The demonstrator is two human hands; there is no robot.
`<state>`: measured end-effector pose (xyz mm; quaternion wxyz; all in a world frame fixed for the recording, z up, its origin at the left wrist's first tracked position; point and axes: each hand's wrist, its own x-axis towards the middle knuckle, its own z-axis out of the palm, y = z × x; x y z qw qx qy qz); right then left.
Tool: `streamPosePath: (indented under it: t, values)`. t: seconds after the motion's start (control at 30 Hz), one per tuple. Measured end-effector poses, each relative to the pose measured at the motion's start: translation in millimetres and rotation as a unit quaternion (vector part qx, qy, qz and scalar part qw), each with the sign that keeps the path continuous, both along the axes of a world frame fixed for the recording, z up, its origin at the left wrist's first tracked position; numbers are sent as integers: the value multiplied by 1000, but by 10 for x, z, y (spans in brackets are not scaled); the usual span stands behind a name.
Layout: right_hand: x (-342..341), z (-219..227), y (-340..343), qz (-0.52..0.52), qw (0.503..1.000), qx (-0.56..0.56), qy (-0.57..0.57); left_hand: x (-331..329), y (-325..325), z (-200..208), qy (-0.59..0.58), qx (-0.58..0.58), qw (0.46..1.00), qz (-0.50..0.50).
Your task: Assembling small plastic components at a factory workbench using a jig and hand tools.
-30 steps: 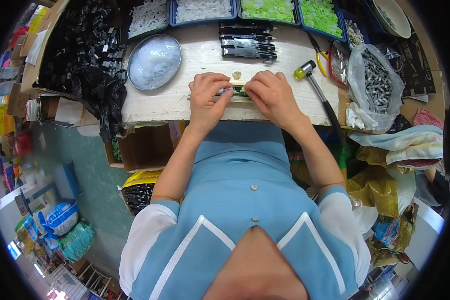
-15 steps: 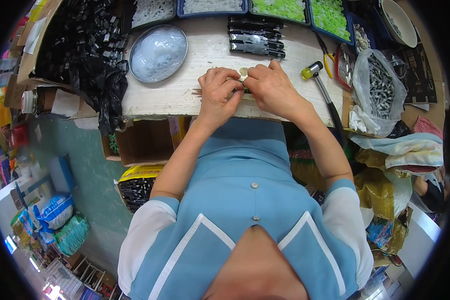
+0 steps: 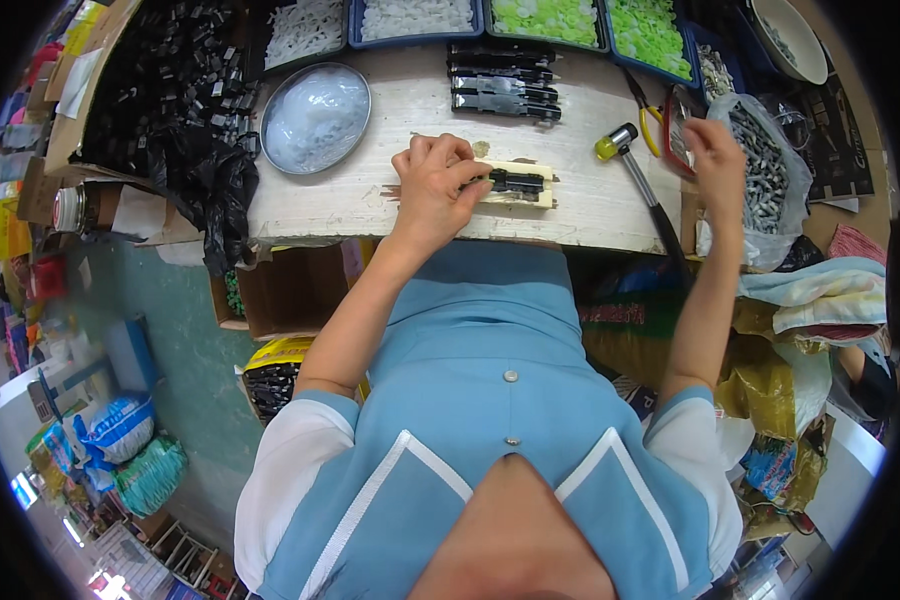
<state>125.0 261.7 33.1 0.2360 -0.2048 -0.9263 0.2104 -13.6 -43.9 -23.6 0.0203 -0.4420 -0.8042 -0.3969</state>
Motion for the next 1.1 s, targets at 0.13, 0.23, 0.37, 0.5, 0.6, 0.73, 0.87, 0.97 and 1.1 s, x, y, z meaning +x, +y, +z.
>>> streamPosePath:
  t: [0.13,0.23,0.37,0.5,0.6,0.73,0.87,0.97,1.1]
  values:
    - [566,-25,788,-133,982,127,-54,-19,22,55,11,-27,999,-16]
    - [873,-250,1239,-207,950,175,-151,-34,26,66,22,-34,999,-32]
    - [709,-445,1249,-215,939,172,-206,-28,6,70,25,-47,998,-36]
    - [655,-525,1276,-212,947,161,-178,-137,-10,72,10,-14,997,-80]
    - [761,-588,1361,-220,948,169,-153,-656,-13,65,83,19,996,14]
    - [700,-511,1334,-250,949,143,-127,-1862,-108,321,141,-24,970,196]
    - [653,-367,1225,-280,942,140,-123,-2576,-17,157,68,-199,962,174]
    - [665,-424,1248,-270,942,157,-122,-2768,-2,91,43,-265,953,139]
    - [733,-450,1281,-274,951,117,-76,-2854,-41,133,-31,-253,964,71]
